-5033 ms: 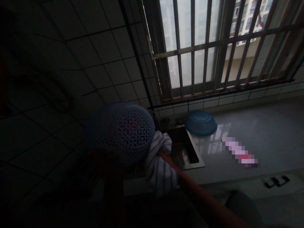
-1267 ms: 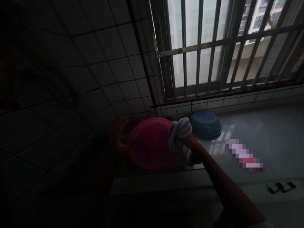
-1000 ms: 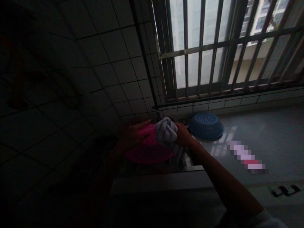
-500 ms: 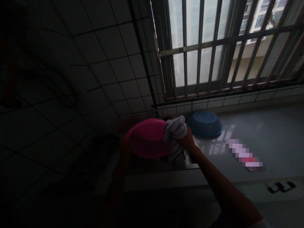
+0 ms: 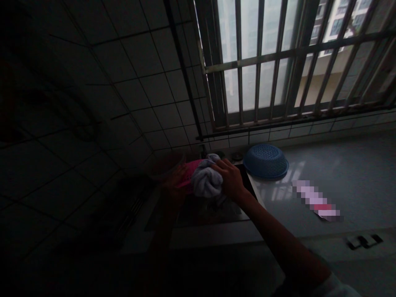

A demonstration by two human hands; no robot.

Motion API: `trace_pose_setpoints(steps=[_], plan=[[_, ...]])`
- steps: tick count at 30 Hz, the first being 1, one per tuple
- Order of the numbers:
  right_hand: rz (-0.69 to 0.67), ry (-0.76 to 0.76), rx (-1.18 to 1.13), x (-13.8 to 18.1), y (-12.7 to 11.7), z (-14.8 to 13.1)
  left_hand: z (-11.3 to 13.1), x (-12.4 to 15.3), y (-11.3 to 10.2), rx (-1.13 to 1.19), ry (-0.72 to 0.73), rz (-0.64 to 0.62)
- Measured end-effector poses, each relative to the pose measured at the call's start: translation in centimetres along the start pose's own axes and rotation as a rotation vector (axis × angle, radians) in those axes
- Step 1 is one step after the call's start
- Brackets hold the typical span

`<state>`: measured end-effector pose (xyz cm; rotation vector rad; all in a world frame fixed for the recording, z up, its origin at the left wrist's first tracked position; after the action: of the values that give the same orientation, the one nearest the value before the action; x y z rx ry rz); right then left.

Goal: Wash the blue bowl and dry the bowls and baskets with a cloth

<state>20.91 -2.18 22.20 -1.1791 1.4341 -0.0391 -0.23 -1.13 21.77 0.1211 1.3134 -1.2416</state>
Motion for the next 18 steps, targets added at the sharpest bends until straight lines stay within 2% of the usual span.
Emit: trace_pose_setpoints(steps=[4, 6, 8, 11, 16, 18], plan=[[0.197, 0.172, -0.155, 2.5, 1.4, 5.0, -3.8, 2.6, -0.4, 0.173, -0.223, 0.14], [0.219, 0.256, -0.184, 3.9, 2.8, 6.7, -5.7, 3.9, 0.5, 0.247, -0.33, 0.134], [0.168, 0.298, -0.138, 4.5, 4.1, 7.3, -6.5, 4.6, 1.8, 0.261, -0.37, 0.067], [0.062, 0.241, 0.013, 3.8, 4.6, 5.8, -5.3, 4.2, 3.1, 0.117, -0.327, -0.02], [-0.088, 0.018, 0.187, 0.7, 3.5, -0.7, 0.7, 1.6, 4.4, -0.129, -0.084, -0.1], [-0.118, -0.021, 0.176, 0.1, 2.9, -2.2, 1.6, 1.3, 3.9, -0.168, -0.062, -0.084]])
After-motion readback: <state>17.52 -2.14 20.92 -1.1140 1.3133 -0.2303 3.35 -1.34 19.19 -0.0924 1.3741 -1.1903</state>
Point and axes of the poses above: each hand's wrist, its own x-axis away from the middle knuckle, its own y-axis out of the palm, z = x × y, the point moved 10 cm from there along -x, towards the middle knuckle, and after that the axes turned 3 degrees about y, right-handed, at the moved point
